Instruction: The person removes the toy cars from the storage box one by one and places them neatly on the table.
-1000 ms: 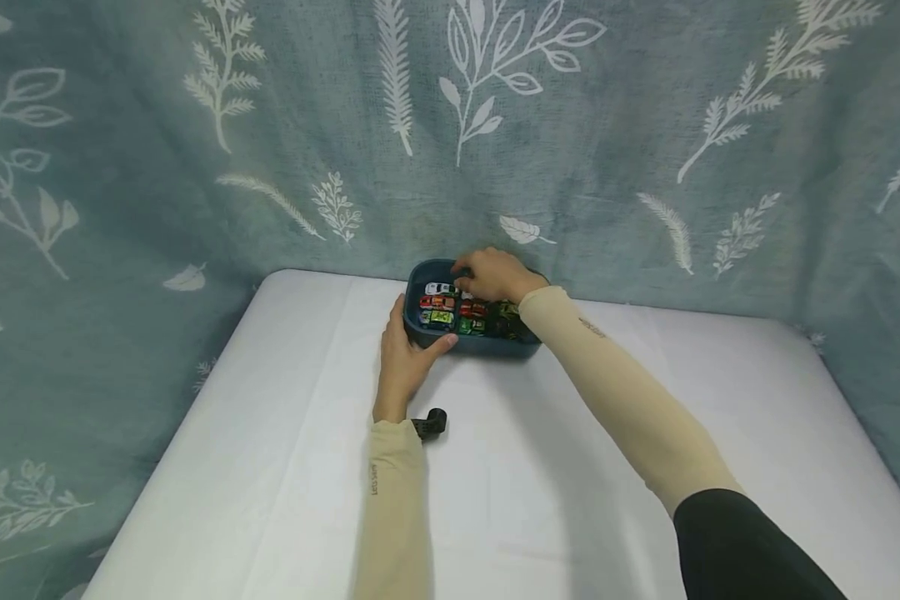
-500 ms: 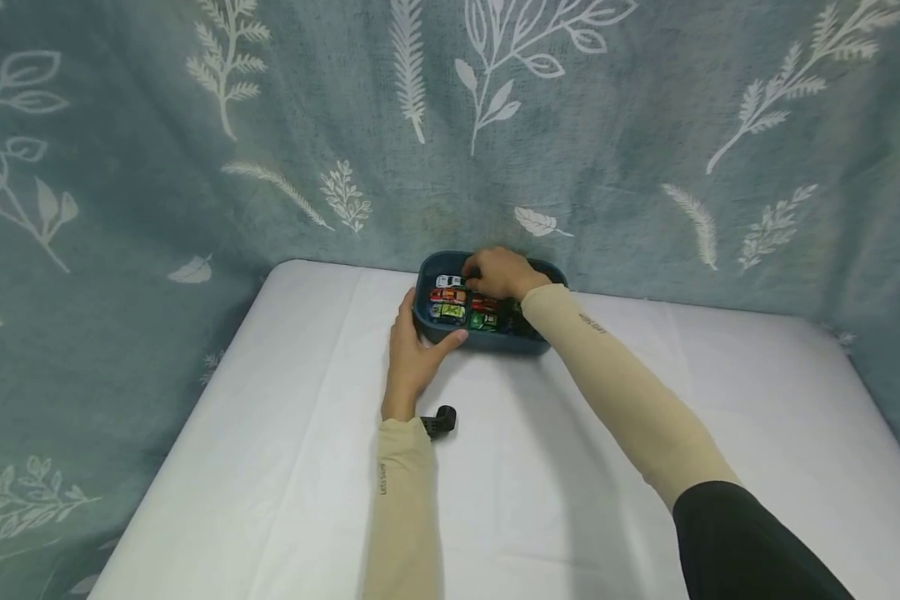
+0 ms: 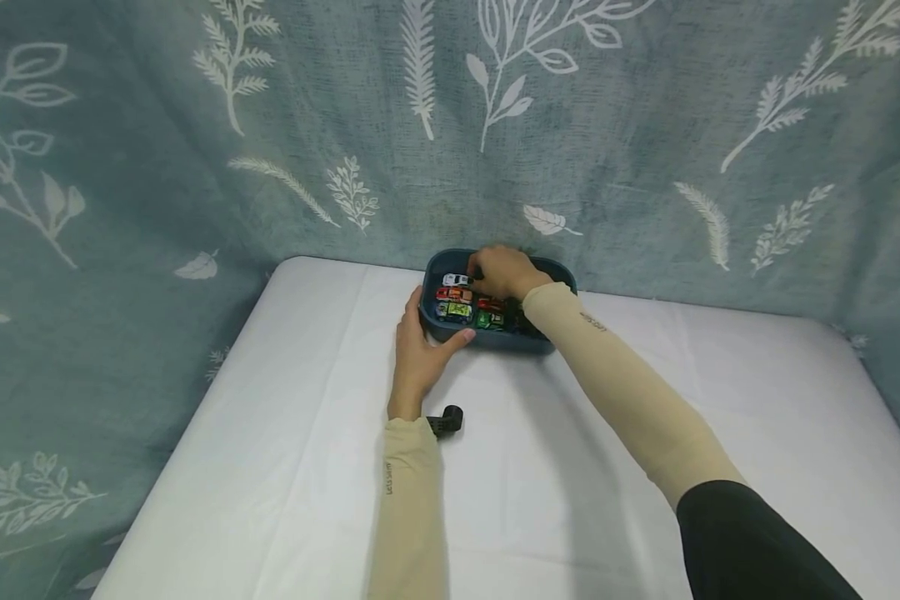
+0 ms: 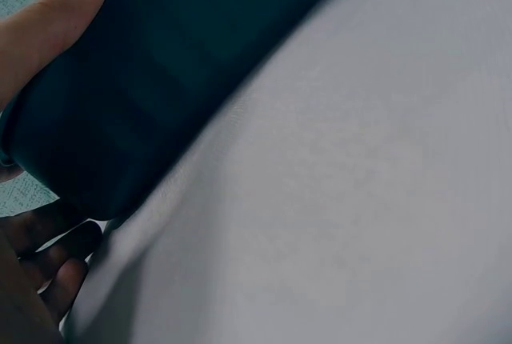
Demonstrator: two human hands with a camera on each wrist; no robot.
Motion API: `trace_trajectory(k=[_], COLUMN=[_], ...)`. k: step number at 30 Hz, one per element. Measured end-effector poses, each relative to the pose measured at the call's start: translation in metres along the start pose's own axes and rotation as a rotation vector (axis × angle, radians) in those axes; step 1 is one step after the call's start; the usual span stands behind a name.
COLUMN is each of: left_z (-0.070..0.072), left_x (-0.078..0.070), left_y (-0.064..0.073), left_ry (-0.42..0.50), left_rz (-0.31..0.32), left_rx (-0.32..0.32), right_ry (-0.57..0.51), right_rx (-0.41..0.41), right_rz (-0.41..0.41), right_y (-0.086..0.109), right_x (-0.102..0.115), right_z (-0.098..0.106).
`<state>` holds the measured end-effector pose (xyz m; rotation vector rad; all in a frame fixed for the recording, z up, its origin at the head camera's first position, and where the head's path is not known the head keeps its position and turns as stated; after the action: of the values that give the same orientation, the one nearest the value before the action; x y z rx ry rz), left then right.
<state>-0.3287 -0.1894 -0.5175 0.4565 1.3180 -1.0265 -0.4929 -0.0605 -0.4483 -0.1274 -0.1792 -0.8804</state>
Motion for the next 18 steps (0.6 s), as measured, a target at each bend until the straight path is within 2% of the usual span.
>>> trace_trajectory(k=[8, 18], left_z=[-0.0005, -0.0001], left_x=[-0.0017, -0.0012], left_y=[0.0007, 0.0014], left_ry=[-0.008, -0.009], left_rz=[0.001, 0.009], left_rx=[-0.012, -0.009], right_ry=[0.017, 0.092], right_rx=[-0.036, -0.037], right_rz=[0.017, 0.046], right_y=[0.0007, 0.0009], right_x=[0.0033, 0.0083], right_z=[0.0, -0.0067])
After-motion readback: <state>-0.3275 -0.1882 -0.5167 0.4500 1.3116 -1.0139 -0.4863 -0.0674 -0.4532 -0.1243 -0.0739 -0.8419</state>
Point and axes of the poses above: each hand's wrist, its own y-axis away from the middle knuckle, its own z-axis out of the back of the hand, x = y × z, the point moved 3 cm from there along -y, towards the middle knuckle, and after that the axes turned 14 degrees about -x, right-handed, at the moved point
